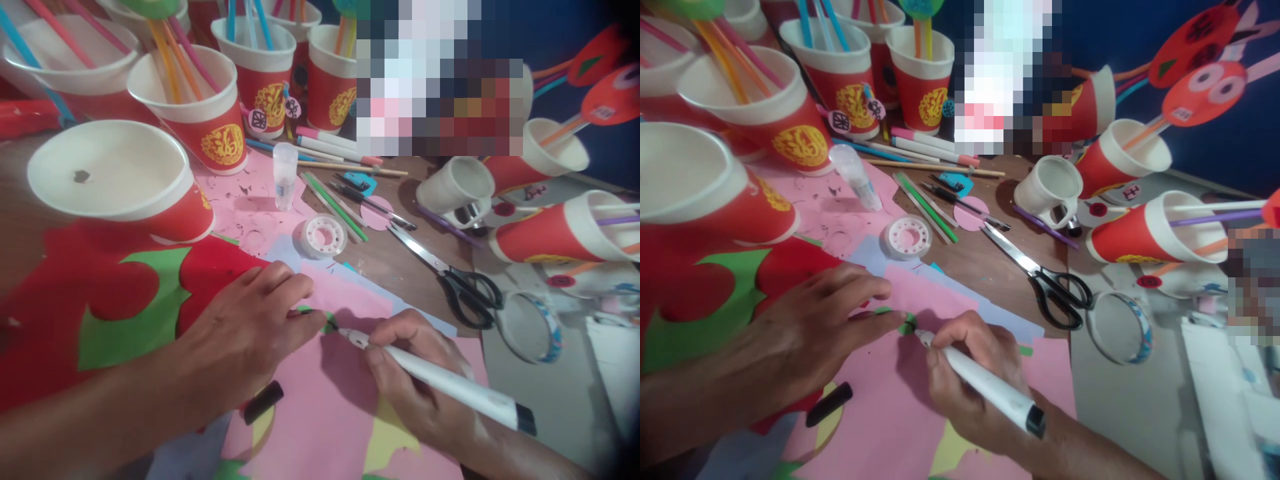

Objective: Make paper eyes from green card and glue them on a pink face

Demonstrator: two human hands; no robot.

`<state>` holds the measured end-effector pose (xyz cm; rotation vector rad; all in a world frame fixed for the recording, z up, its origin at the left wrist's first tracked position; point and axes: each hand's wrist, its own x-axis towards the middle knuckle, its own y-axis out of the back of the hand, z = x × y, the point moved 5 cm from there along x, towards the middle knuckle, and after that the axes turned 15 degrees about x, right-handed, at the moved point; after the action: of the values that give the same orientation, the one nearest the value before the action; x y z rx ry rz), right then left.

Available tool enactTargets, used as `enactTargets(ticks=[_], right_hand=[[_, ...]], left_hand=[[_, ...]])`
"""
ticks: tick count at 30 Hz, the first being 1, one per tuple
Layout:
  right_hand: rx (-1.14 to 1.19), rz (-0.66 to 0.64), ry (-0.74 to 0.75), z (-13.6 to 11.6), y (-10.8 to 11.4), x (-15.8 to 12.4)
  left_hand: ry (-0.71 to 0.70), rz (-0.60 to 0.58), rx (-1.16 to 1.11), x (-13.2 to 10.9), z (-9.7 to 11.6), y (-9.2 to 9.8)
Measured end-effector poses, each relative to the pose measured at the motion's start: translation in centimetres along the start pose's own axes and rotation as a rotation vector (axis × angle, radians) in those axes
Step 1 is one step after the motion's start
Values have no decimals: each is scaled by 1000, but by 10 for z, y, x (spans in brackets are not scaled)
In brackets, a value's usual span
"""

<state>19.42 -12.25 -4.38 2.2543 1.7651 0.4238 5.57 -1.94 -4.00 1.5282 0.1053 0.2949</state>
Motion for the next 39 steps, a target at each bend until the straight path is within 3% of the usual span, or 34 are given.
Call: enactTargets(ticks=[19, 27, 39], right_hand=[[-68, -20, 99, -4, -2, 3], [-66, -10, 23, -2, -1, 2], [-76, -21, 41, -1, -1, 2]], left_hand=[[9, -13, -25, 1, 1, 1], [-12, 28, -23, 1, 1, 1], [-7, 52, -43, 1, 2, 0]])
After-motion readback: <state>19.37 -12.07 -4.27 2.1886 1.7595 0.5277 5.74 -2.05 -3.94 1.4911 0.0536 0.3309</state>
